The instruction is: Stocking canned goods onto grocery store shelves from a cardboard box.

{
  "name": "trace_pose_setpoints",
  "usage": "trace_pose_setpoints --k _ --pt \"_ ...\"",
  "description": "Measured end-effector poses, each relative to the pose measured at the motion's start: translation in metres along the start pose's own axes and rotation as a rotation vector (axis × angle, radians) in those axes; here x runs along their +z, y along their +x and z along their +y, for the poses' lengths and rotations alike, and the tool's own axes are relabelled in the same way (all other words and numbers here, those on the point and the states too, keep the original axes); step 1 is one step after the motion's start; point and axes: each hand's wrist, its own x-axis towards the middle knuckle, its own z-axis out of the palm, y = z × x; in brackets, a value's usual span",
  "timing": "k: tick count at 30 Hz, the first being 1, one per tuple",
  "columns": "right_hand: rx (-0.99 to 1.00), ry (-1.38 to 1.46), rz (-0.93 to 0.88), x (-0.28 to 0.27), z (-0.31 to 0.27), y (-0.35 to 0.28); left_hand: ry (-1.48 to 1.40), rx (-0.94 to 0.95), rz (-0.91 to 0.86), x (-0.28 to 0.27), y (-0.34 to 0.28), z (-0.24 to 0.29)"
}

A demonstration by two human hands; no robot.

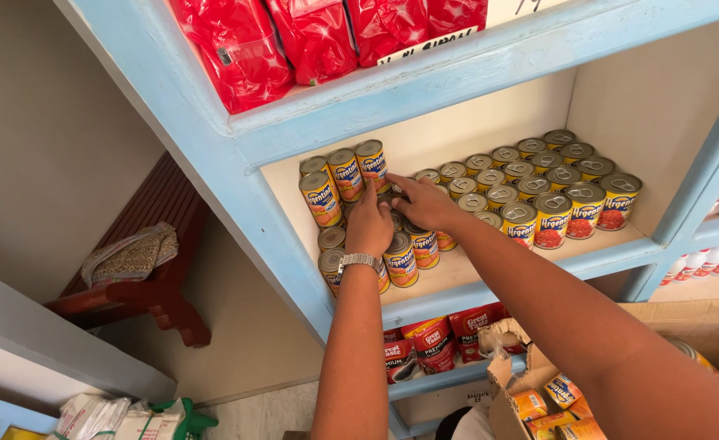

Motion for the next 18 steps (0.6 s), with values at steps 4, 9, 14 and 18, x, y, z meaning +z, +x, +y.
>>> trace_pose_setpoints --k 4,9,14,18 --pt "0.021 0.031 -0.004 -0.005 -0.004 -0.004 0.005 -0.046 -0.019 0.000 0.000 0.000" --pt "-0.015 0.605 0.046 0.002 0.008 -0.004 -0.051 -0.016 0.070 -0.009 -0.002 0.010" --pt "-0.152 0.979 0.356 -0.016 0.010 -0.033 -0.147 -0.021 0.115 -0.009 -0.004 0.009" --pt "-0.118 1.147 0.418 -0.033 0.005 -0.089 -0.149 0.044 0.184 -0.008 -0.006 0.011"
